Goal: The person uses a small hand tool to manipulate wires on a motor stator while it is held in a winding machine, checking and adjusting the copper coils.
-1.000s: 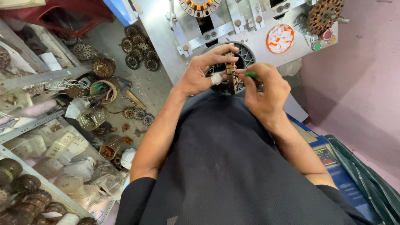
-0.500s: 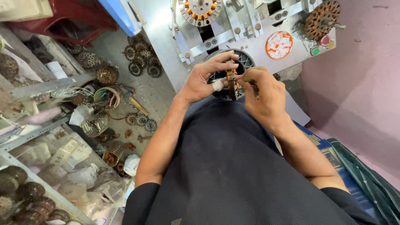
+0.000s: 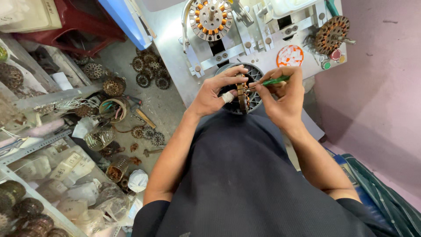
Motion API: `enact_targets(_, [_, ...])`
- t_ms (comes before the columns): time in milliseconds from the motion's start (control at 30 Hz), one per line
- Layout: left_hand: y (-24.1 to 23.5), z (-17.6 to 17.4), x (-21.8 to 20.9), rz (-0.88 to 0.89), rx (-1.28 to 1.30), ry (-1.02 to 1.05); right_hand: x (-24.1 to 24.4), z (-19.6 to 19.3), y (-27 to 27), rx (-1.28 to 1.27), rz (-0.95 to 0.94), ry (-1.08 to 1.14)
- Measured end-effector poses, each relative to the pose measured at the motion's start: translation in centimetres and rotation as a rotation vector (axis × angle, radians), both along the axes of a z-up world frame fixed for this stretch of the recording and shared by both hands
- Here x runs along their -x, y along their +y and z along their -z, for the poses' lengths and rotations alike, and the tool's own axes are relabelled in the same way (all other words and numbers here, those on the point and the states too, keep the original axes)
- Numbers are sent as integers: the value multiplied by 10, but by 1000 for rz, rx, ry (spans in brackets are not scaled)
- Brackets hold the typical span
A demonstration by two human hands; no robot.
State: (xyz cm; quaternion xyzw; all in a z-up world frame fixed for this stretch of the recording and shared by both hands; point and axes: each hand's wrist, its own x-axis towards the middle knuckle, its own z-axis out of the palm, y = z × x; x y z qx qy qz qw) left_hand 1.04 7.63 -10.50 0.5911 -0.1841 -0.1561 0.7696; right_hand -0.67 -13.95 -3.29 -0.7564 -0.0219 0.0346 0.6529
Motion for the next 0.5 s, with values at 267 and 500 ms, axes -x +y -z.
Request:
enact_targets(267, [-3, -3, 6, -50, -91, -79, -41, -21, -13, 200, -326, 91])
enact_targets(500, [-3, -7, 7, -23, -69, -30, -40, -28, -12, 199, -392, 30])
